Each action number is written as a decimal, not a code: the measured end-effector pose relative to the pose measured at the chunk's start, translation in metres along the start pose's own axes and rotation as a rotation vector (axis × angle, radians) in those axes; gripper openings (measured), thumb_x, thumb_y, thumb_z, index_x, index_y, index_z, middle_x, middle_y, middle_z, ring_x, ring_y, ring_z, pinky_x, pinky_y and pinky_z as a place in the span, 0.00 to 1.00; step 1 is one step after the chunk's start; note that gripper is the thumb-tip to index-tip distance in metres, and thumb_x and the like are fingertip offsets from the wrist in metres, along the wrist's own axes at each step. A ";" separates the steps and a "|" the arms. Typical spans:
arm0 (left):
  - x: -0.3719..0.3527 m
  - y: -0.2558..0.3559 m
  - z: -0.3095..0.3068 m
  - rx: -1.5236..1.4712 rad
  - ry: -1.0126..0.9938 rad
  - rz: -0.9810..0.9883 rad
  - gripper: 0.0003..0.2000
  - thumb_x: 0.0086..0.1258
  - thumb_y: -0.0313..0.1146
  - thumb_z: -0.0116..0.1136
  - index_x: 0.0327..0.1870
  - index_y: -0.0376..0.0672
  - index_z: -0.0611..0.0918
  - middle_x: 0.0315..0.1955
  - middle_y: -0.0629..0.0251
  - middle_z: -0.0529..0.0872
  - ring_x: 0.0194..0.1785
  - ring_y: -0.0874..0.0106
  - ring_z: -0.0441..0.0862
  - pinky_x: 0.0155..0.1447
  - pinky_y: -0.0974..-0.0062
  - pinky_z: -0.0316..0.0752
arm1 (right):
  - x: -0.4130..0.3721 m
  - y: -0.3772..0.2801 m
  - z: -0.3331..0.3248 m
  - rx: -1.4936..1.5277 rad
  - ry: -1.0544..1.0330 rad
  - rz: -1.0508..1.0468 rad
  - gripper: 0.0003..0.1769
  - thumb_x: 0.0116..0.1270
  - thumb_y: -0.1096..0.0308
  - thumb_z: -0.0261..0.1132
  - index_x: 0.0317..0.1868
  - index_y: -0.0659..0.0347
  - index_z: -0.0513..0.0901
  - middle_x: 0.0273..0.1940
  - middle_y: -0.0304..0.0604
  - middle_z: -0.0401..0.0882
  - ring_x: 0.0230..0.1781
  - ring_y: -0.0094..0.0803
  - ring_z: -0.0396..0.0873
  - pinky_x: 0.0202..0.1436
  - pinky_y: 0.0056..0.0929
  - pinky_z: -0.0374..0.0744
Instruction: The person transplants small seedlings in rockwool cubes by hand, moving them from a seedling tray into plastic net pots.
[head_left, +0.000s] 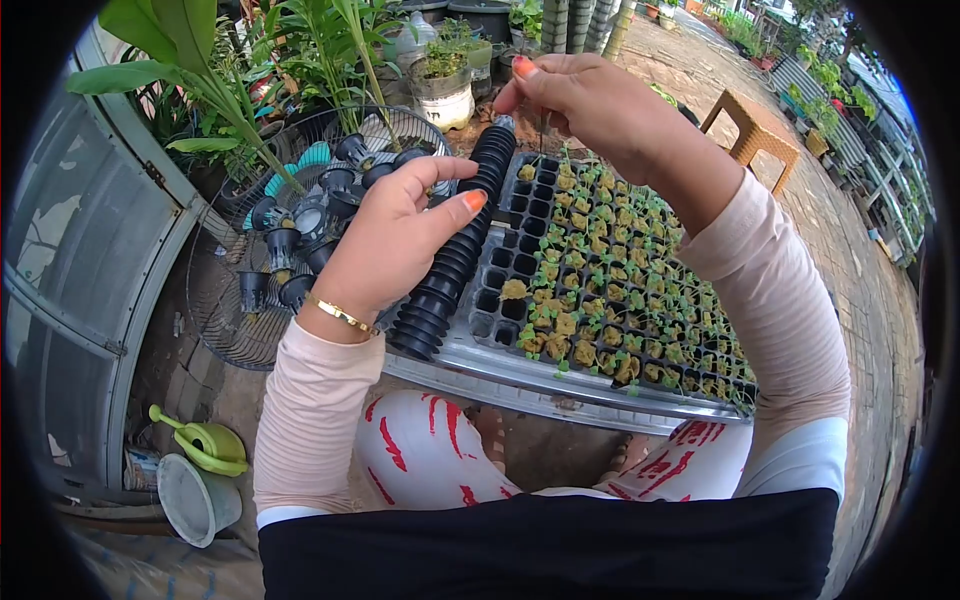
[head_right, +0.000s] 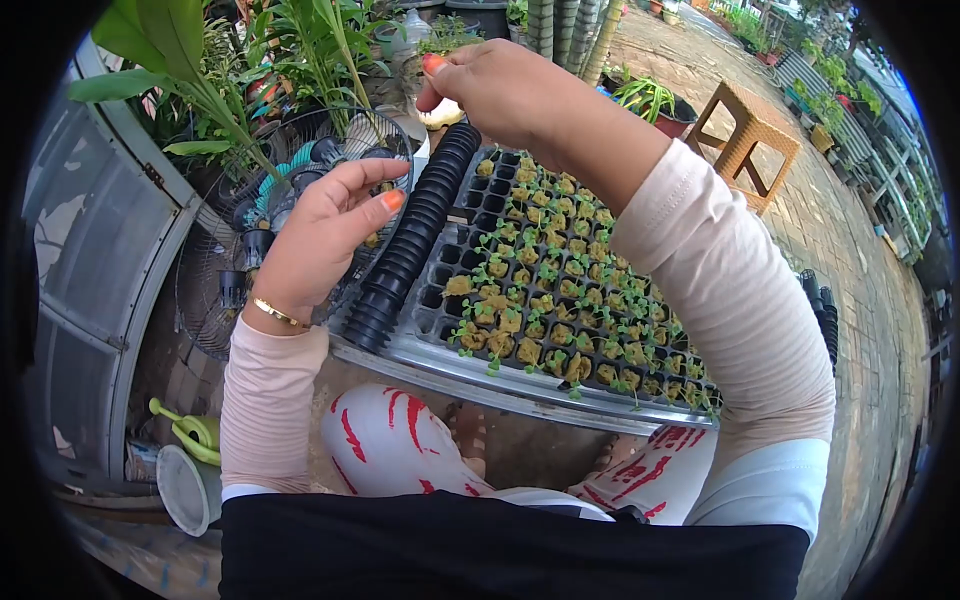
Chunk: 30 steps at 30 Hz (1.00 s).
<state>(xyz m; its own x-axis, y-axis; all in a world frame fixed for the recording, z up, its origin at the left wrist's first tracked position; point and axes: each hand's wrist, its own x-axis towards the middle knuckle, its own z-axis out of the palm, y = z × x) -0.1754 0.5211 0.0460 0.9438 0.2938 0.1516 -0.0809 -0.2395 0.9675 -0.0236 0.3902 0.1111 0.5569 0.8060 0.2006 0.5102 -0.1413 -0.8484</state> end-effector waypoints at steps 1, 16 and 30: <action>-0.002 -0.009 0.004 0.099 -0.021 0.163 0.16 0.61 0.31 0.60 0.49 0.35 0.78 0.49 0.51 0.77 0.56 0.68 0.72 0.59 0.73 0.66 | -0.010 0.002 -0.007 -0.110 0.004 -0.040 0.20 0.71 0.56 0.51 0.35 0.64 0.82 0.29 0.36 0.77 0.28 0.20 0.68 0.34 0.19 0.69; -0.024 -0.033 0.041 0.810 -0.017 0.171 0.12 0.48 0.26 0.67 0.37 0.45 0.85 0.64 0.45 0.63 0.72 0.46 0.48 0.71 0.59 0.48 | -0.063 0.029 -0.001 -0.132 -0.042 -0.083 0.10 0.60 0.68 0.63 0.32 0.69 0.81 0.24 0.48 0.79 0.25 0.32 0.76 0.32 0.31 0.75; -0.025 -0.045 0.044 0.820 0.078 0.241 0.06 0.54 0.26 0.62 0.34 0.42 0.83 0.62 0.43 0.66 0.69 0.43 0.53 0.70 0.58 0.50 | -0.064 0.034 0.003 -0.140 -0.183 0.022 0.10 0.63 0.68 0.62 0.35 0.69 0.80 0.28 0.38 0.80 0.30 0.20 0.74 0.37 0.23 0.74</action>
<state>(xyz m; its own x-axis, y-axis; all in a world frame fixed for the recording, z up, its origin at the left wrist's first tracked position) -0.1815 0.4834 -0.0100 0.9035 0.2044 0.3767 0.0092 -0.8879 0.4599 -0.0435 0.3355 0.0683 0.4473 0.8909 0.0794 0.5924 -0.2286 -0.7726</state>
